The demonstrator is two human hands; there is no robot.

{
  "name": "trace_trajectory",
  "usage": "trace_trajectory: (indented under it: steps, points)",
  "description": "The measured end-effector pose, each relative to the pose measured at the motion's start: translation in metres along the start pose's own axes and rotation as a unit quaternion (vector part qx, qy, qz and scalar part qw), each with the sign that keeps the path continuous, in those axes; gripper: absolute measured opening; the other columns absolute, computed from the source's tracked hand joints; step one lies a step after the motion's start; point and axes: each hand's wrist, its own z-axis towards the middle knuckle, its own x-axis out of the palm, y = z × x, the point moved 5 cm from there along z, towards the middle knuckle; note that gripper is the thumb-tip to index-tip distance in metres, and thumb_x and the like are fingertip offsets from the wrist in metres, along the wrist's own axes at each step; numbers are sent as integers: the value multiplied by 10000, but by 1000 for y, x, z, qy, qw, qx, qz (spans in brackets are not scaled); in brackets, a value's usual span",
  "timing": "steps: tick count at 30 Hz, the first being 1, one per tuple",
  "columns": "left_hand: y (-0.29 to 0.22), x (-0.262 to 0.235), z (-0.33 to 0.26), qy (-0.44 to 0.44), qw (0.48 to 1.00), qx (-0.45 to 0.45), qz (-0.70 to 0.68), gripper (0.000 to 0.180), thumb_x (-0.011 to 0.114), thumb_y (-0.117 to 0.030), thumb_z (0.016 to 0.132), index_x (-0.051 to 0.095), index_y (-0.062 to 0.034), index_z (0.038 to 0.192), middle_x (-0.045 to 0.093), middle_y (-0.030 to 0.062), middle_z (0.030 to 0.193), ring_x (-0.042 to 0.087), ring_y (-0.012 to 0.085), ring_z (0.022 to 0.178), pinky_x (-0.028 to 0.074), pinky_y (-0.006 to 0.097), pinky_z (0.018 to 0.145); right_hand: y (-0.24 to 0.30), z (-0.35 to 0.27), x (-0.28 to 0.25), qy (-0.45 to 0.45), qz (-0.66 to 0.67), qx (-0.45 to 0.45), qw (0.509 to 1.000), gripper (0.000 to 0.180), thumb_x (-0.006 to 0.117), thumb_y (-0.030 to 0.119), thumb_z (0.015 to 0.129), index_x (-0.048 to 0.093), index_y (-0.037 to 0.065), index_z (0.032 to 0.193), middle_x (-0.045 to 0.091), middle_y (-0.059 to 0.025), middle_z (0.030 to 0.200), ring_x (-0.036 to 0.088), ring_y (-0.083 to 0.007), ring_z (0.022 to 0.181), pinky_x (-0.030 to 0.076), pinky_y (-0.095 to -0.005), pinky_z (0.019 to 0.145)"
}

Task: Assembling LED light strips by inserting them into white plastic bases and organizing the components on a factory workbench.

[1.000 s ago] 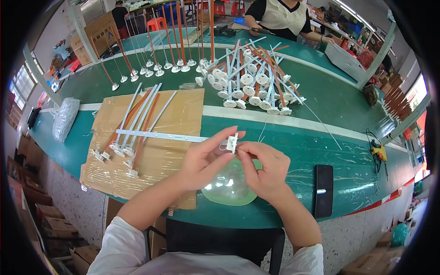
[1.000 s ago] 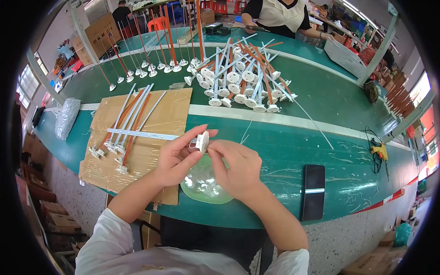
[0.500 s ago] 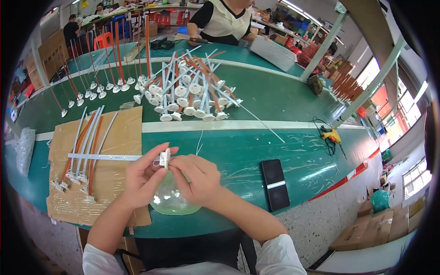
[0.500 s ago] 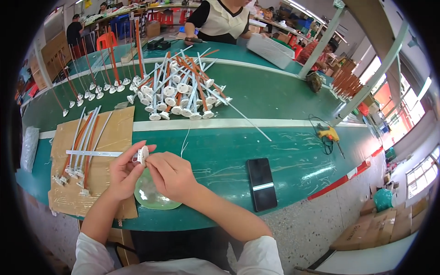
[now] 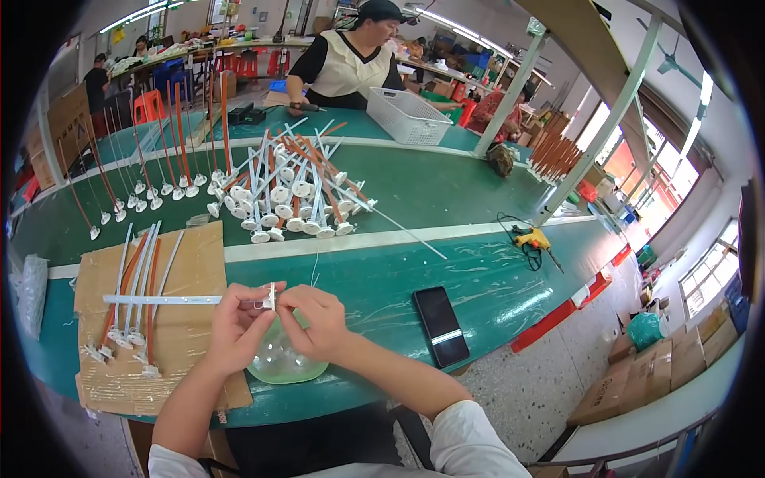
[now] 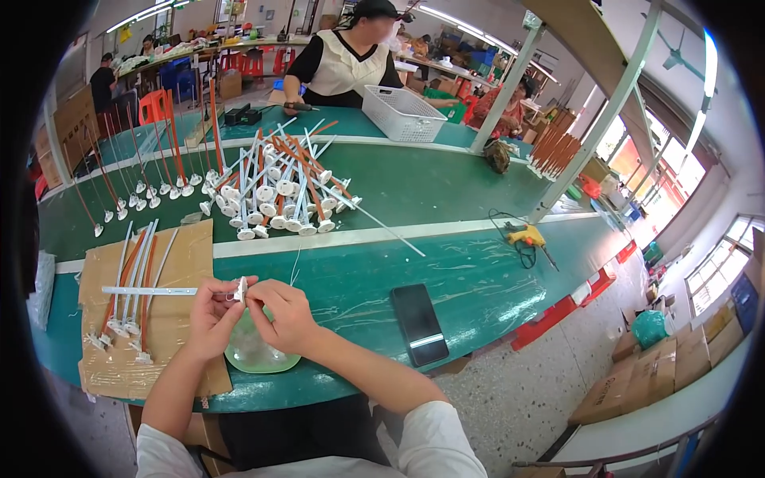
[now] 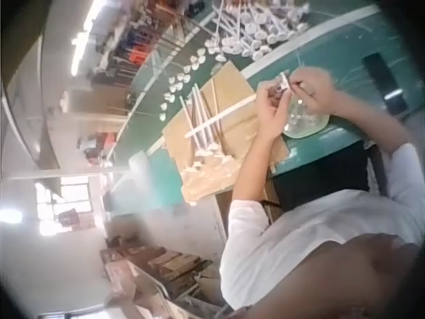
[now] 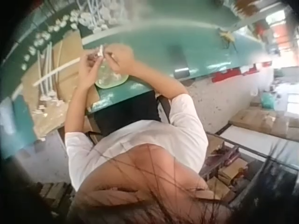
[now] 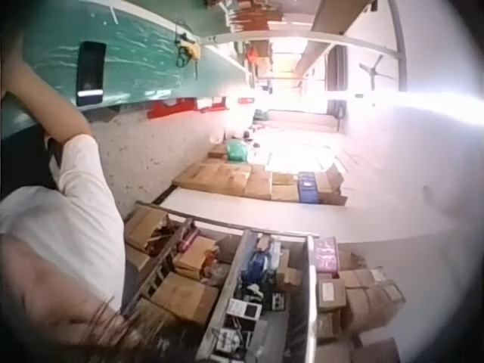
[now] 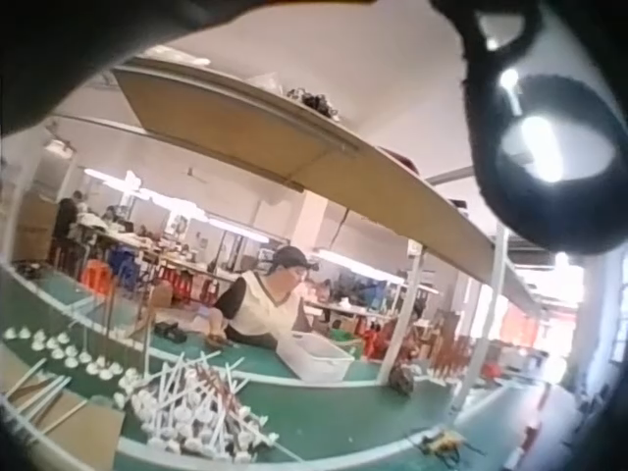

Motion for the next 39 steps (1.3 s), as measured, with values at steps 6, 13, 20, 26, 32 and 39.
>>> trace_trajectory:
  steps: [6, 13, 20, 26, 32, 39]
  points:
    - [-3, 0, 3, -8, 1000, -2, -15, 316, 557, 115, 923, 465, -20, 1194, 556, 243, 1336, 614, 233, 1174, 512, 371, 1001, -1, -3, 0, 3, 2, 11, 1000, 164, 664, -80, 776, 617, -3, 913, 655, -133, 830, 660, -281, 695, 534, -336, 615]
    - [4, -3, 4, -7, 998, -55, 11, 296, 573, 79, 927, 469, -41, 1177, 590, 241, 1305, 635, 232, 1135, 513, 377, 980, -5, -6, 7, 44, 11, 38, 998, 184, 675, -61, 778, 613, -2, 942, 650, -135, 854, 665, -278, 707, 535, -333, 624]
    - [3, -5, 3, 10, 997, -59, 40, 318, 655, 80, 878, 490, -43, 1120, 615, 215, 1258, 637, 199, 1098, 537, 352, 932, 1, -13, 14, 64, 5, -40, 997, 242, 673, -45, 756, 608, -9, 987, 643, -138, 882, 657, -309, 755, 544, -384, 647]
    - [4, -6, 5, 7, 994, -98, 51, 332, 650, 109, 862, 493, -52, 1107, 620, 205, 1247, 627, 178, 1088, 531, 332, 922, -6, -16, 14, 68, -8, -19, 997, 275, 679, -23, 745, 622, -6, 1014, 663, -133, 909, 666, -315, 791, 555, -393, 682]
    - [1, -4, 7, 7, 990, -108, 93, 336, 629, 88, 883, 545, -24, 1188, 649, 155, 1203, 654, 142, 1002, 542, 286, 847, -10, -15, 16, 87, -19, -12, 996, 257, 682, -10, 751, 630, -1, 1003, 662, -130, 901, 663, -315, 777, 553, -389, 669]
    - [-13, -10, 11, 58, 960, -70, 263, 300, 657, 5, 884, 661, -1, 1184, 732, 108, 947, 697, 132, 849, 525, 278, 697, -6, -13, 12, 72, -66, -14, 995, 215, 688, 33, 697, 634, 38, 904, 662, -106, 822, 660, -284, 715, 542, -367, 594]
